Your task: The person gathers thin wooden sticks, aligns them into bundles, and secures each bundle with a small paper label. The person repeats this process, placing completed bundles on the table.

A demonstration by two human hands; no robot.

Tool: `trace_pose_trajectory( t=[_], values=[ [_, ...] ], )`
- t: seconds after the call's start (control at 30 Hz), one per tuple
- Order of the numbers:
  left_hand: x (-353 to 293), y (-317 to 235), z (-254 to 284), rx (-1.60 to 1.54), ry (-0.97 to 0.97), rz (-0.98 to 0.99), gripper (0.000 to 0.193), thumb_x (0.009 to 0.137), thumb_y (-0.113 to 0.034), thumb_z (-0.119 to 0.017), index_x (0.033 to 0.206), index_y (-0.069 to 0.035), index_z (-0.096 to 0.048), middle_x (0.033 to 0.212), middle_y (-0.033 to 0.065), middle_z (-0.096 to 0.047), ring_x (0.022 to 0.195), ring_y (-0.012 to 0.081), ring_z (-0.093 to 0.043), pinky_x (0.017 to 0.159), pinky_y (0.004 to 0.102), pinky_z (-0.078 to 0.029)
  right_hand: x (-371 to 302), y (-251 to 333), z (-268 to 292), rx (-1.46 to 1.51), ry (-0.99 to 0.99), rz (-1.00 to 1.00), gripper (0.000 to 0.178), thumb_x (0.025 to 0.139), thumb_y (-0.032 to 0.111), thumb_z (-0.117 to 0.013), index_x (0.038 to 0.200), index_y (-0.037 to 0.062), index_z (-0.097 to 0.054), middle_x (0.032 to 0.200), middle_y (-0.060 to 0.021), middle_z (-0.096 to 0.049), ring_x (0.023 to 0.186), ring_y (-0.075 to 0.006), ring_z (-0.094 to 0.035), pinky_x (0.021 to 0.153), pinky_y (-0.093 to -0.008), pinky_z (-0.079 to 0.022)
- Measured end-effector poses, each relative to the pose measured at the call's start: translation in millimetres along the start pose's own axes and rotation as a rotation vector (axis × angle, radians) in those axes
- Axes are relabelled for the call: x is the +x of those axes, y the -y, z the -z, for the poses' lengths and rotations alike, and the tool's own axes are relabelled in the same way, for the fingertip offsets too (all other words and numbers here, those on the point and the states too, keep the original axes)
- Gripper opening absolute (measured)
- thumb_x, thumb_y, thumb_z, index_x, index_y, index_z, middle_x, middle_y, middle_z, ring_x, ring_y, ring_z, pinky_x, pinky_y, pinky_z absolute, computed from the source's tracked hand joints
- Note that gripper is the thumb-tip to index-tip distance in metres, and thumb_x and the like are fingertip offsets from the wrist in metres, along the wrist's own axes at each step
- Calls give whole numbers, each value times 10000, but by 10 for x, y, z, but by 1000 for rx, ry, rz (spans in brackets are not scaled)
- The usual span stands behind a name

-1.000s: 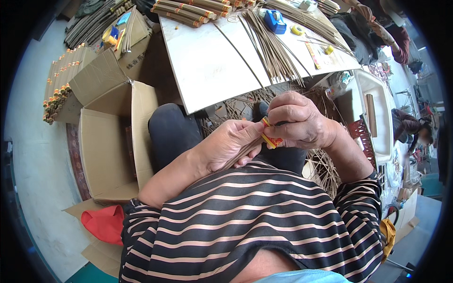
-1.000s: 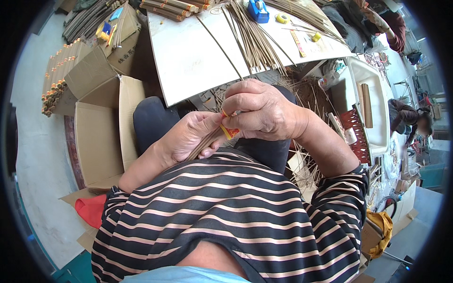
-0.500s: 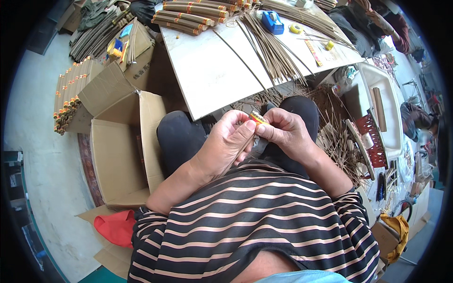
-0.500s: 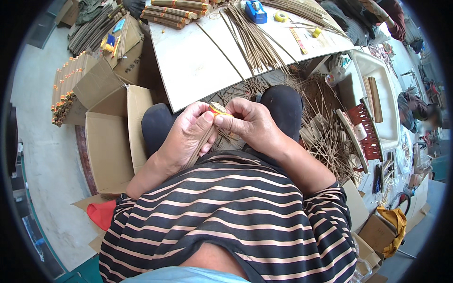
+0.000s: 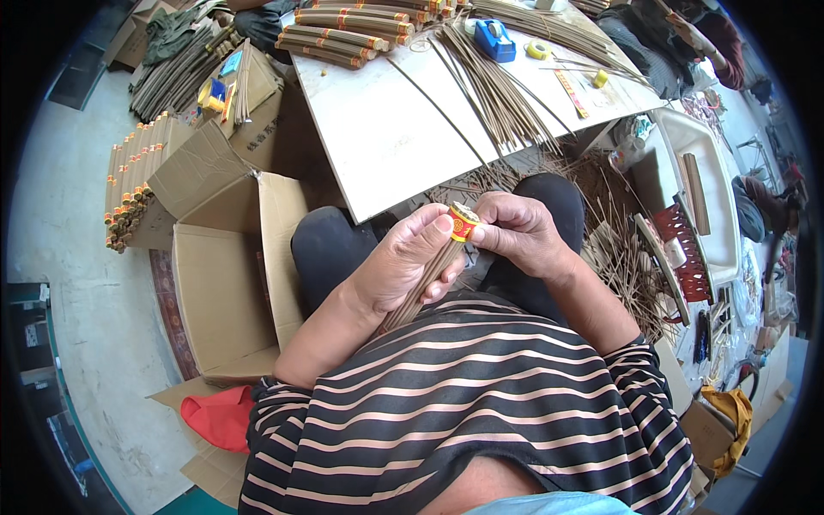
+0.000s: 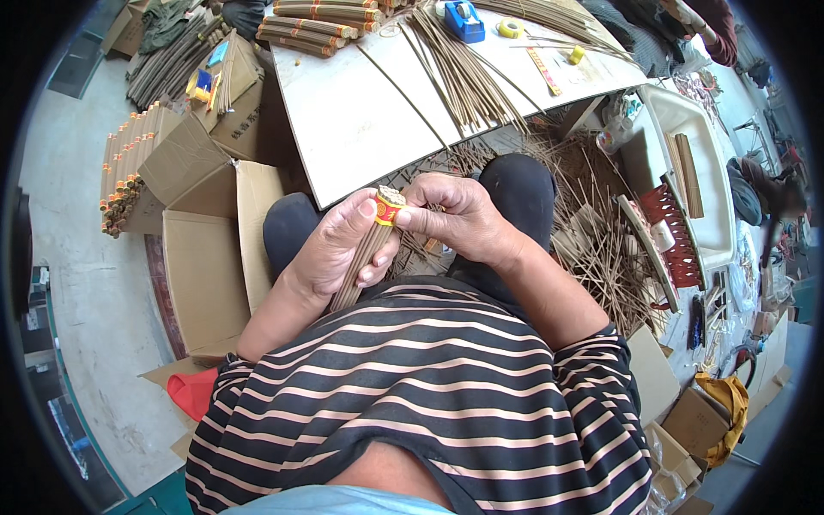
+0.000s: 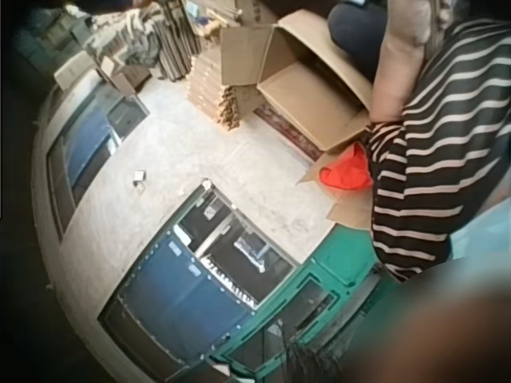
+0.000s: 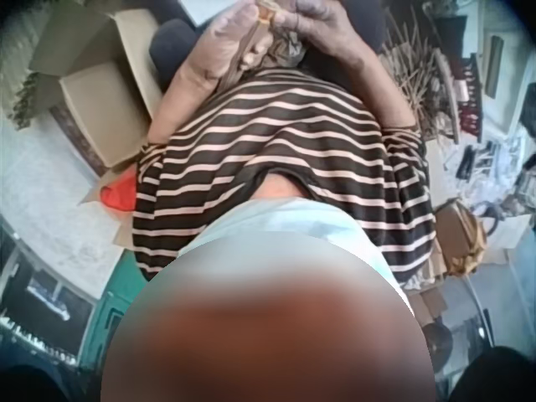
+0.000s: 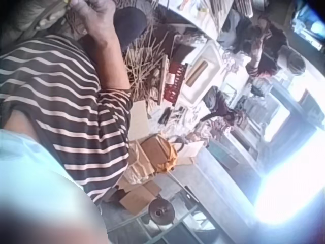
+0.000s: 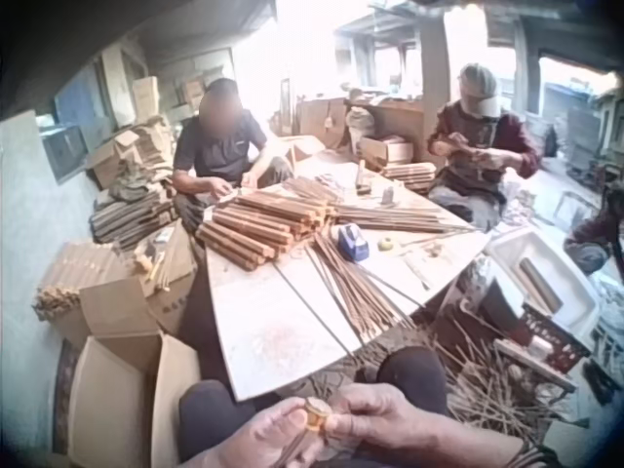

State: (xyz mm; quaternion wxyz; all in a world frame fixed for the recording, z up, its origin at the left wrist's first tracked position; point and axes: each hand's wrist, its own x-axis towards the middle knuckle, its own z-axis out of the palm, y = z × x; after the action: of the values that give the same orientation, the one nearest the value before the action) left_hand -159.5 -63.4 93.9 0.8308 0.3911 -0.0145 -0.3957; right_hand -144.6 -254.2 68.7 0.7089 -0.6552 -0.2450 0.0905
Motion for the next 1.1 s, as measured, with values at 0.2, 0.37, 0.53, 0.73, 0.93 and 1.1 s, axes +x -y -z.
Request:
trace_pose_trajectory(
  t=[0.2, 0.37, 0.53, 0.73, 0.93, 1.1],
  values=[
    [34, -38, 11, -129, 195, 49, 305, 943, -348, -444, 1052, -64, -473, 627, 45, -531, 435, 61, -486, 371, 148, -395, 39, -78, 46, 8, -98, -69, 158, 812, 127, -676, 762, 37, -556, 742, 8, -550, 672, -53, -490, 578, -201, -421],
    [75, 24, -239, 265, 284, 187, 317, 931, -358, -473, 1018, -53, -486, 647, 15, -527, 448, 27, -462, 409, 127, -360, 114, -57, -7, 176, -105, -193, 143, 830, 51, -634, 953, 23, -564, 849, 13, -566, 761, -47, -525, 684, -184, -450],
    [21, -62, -98, 83, 98, 65, 329, 927, -358, -481, 1039, -50, -451, 650, 37, -524, 439, 51, -449, 404, 139, -374, 17, -81, 236, 217, -321, -203, 139, 866, 34, -514, 992, -2, -563, 850, -25, -580, 782, -84, -538, 745, -220, -438],
    [11, -126, -130, 203, -92, -74, 289, 937, -316, -477, 1031, -43, -467, 646, 30, -521, 454, 46, -451, 398, 138, -360, -143, 323, 1, -7, -143, -281, 371, 839, 359, -614, 882, -6, -564, 825, -4, -554, 760, -53, -478, 670, -196, -391],
    [31, -75, -162, 343, -148, -108, 291, 944, -318, -461, 1032, -40, -469, 655, 3, -510, 465, 21, -441, 389, 138, -354, -63, 186, -113, 19, -173, -328, 226, 871, 239, -616, 801, 27, -576, 686, 24, -517, 632, -42, -449, 568, -186, -374],
    [16, -118, -139, 262, -108, -85, 296, 946, -329, -452, 1037, -48, -463, 662, 7, -513, 467, 30, -453, 389, 143, -364, -50, 107, -76, 41, -115, -203, 203, 886, 193, -591, 770, 28, -572, 706, 19, -520, 648, -54, -450, 574, -193, -372]
  ],
)
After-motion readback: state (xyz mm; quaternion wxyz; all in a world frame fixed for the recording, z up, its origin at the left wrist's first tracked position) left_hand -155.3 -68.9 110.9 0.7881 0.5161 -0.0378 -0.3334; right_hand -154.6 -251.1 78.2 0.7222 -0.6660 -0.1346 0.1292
